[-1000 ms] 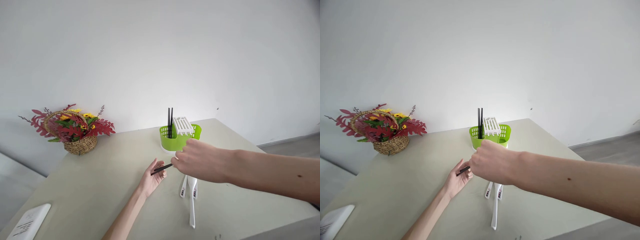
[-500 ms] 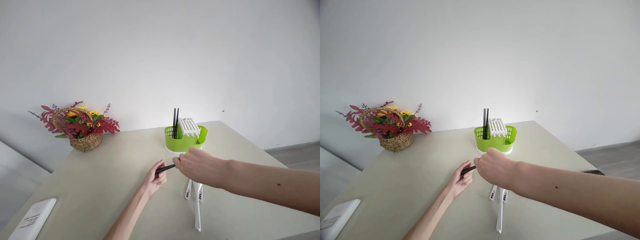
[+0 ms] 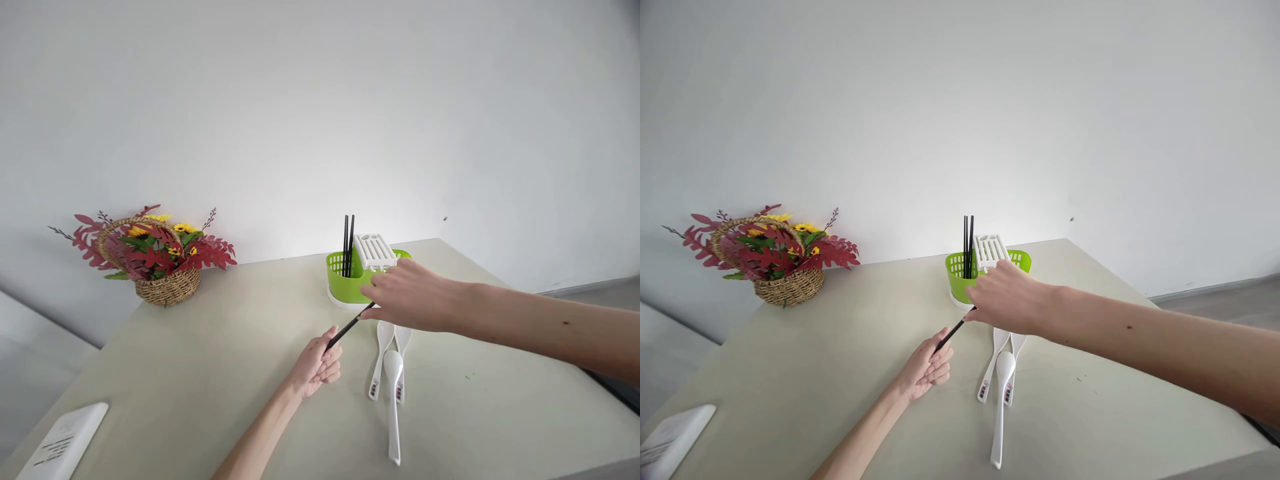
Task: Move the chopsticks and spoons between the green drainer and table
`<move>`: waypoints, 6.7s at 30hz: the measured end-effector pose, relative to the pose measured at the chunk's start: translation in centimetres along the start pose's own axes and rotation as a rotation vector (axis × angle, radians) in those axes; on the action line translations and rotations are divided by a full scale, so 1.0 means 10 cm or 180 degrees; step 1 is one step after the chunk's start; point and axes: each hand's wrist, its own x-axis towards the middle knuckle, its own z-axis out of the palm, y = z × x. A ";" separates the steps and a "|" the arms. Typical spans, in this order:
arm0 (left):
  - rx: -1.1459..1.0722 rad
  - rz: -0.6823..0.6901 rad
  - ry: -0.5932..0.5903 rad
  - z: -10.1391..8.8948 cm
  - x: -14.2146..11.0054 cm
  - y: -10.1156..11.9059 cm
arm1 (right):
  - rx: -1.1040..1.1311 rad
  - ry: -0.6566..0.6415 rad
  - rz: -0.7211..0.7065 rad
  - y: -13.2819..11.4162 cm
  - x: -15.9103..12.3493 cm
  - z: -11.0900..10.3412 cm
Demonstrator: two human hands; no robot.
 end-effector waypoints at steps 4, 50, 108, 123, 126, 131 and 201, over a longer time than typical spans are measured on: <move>0.0018 0.0348 0.0219 0.01 0.02 -0.03 | 0.0938 0.0026 0.0799 0.02 -0.02 -0.11; 0.1174 0.1121 0.1643 0.07 0.00 -0.14 | 0.4852 0.0516 0.1616 -0.11 -0.01 -0.02; 0.1927 0.1000 0.1263 0.02 0.05 -0.19 | 0.2270 0.0737 0.2045 0.69 1.71 0.37; 0.1937 0.0934 0.1217 0.01 0.05 -0.19 | 0.1347 0.1969 0.0234 -0.02 0.48 0.62; 0.1980 0.0936 0.1210 0.02 0.07 -0.20 | 0.1657 0.2036 0.0031 -0.12 0.14 1.01; 0.2066 0.0894 0.1225 0.03 0.06 -0.20 | 0.2302 0.1718 0.1067 -0.31 -0.36 1.73; 0.4192 0.1557 -0.0757 0.52 -0.11 -0.49 | 0.4472 0.1484 0.2998 -0.94 -0.85 2.35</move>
